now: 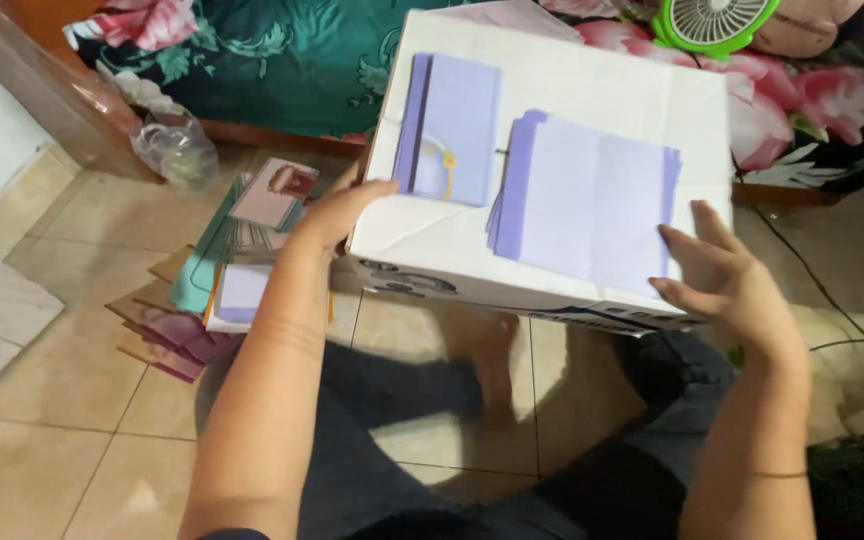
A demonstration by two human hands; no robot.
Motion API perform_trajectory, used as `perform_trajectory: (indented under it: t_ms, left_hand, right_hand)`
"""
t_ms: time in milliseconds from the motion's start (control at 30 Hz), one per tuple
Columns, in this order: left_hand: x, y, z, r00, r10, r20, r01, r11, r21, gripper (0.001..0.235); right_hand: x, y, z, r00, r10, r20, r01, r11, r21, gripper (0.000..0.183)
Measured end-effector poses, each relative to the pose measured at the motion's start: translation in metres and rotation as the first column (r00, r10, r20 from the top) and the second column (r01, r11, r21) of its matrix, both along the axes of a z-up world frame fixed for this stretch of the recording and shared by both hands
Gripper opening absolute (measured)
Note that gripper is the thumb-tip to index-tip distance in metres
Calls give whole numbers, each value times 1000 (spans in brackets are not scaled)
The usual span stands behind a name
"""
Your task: Folding individual purple paper sheets into inserts and stacking them neatly on a white box.
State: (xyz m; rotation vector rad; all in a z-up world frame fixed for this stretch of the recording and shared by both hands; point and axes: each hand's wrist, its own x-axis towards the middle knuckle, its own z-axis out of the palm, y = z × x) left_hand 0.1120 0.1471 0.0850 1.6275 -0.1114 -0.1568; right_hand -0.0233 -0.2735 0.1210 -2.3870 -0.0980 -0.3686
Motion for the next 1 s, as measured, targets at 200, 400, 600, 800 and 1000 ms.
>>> perform_trajectory:
  t_ms: [200, 400, 600, 800, 1000]
  left_hand:
    - [-8, 3, -103, 941, 186, -283, -168, 982, 84, 101]
    - [24, 20, -300, 852, 146, -503, -70, 984, 166, 117]
    - [-49, 4, -172, 882, 58, -468, -27, 997, 73, 90]
    - [-32, 9, -221, 911, 74, -406, 35, 967, 254, 81]
    - [-40, -88, -224, 809, -231, 540, -443, 364, 819, 57]
  right_hand:
    - [56, -31, -147, 991, 134, 8, -134, 991, -13, 78]
    - [54, -46, -248, 983, 181, 5, -180, 980, -79, 71]
    - [64, -73, -303, 899, 431, 72, -394, 871, -293, 65]
    - [47, -35, -295, 979, 99, -178, -115, 990, -82, 47]
    - [46, -47, -312, 979, 73, -193, -107, 979, -173, 48]
